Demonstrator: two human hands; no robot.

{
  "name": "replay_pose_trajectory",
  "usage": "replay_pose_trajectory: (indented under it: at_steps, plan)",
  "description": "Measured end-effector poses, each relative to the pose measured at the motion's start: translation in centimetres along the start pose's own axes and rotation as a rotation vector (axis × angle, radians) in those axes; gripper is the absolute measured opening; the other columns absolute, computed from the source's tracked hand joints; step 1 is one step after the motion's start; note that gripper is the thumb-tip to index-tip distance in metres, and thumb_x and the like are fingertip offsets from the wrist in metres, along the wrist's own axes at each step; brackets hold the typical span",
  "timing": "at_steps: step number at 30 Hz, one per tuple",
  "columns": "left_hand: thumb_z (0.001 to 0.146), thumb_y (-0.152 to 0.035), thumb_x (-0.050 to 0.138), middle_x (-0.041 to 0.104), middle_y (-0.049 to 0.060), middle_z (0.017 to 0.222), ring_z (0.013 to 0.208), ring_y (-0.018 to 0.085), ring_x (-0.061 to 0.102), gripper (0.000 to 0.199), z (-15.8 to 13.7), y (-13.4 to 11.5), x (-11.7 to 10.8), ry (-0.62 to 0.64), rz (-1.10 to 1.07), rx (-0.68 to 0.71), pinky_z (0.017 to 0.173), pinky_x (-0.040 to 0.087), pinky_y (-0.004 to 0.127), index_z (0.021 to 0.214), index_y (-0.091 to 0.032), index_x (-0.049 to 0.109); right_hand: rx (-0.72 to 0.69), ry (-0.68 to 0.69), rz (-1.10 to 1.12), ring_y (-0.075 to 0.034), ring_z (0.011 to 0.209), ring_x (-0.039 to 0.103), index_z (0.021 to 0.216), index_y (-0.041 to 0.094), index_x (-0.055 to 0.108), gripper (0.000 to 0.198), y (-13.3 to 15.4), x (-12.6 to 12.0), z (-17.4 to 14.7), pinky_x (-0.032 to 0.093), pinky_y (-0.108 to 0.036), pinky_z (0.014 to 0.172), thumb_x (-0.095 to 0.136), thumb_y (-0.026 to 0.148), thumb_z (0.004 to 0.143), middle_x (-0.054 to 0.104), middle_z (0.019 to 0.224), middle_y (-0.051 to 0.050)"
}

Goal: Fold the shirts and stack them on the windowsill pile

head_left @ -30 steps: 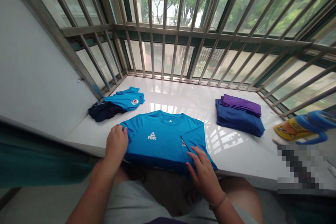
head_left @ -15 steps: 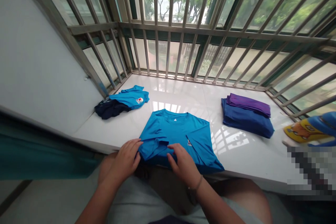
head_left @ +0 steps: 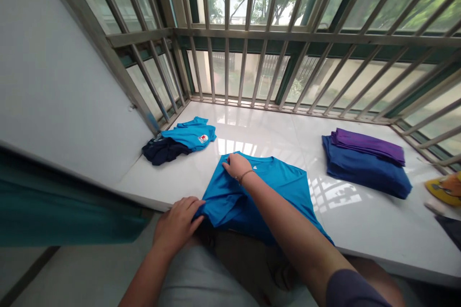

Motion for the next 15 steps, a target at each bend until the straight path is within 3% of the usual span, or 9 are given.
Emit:
replay_pose_trajectory:
  at_steps: [2,5,11,15]
  plan:
    - [0.101,-0.019,0.066,0.076,0.006,0.120,0.109,0.027,0.071,0.031,-0.2,0.4,0.1,0.016,-0.003,0.018,0.096,0.056,0.043,0.129,-0.031,0.071,-0.036,0.036,-0.003,-0.027,0.098,0.075,0.097,0.016,0.079,0.020,0.4,0.3,1.0,0.050,-0.030,0.079,0.071,0.033,0.103,0.081,0.105,-0.014]
    - [0.105,-0.022,0.062,0.078,0.004,0.110,0.100,0.025,0.073,0.023,-0.5,1.1,-0.1,0.000,-0.039,0.034,0.093,0.055,0.041,0.123,-0.031,0.074,-0.085,0.045,0.012,-0.023,0.095,0.074,0.101,0.018,0.078,0.022,1.1,0.4,1.7,0.048,-0.029,0.077,0.065,0.035,0.108,0.081,0.101,-0.010]
    - [0.108,-0.025,0.056,0.081,0.006,0.105,0.094,0.025,0.075,0.022,-0.9,2.7,-1.9,-0.192,-0.067,-0.015,0.088,0.054,0.040,0.121,-0.024,0.074,-0.137,-0.025,0.015,-0.022,0.105,0.071,0.117,0.020,0.073,0.026,2.7,1.1,3.2,0.048,-0.030,0.085,0.057,0.041,0.114,0.079,0.116,-0.009]
    - [0.107,-0.021,0.054,0.078,0.005,0.097,0.089,0.025,0.073,0.026,-1.1,2.4,-1.8,-0.155,-0.043,-0.023,0.083,0.052,0.039,0.122,-0.024,0.075,-0.175,-0.036,-0.023,-0.024,0.108,0.070,0.115,0.021,0.073,0.020,3.8,2.4,4.0,0.049,-0.031,0.086,0.061,0.037,0.112,0.077,0.120,-0.010]
Point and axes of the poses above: each hand's wrist, its own z-axis towards the middle knuckle, its own x-axis out of the palm, y = z × x, the point moved 7 cm from there along z, towards the middle knuckle
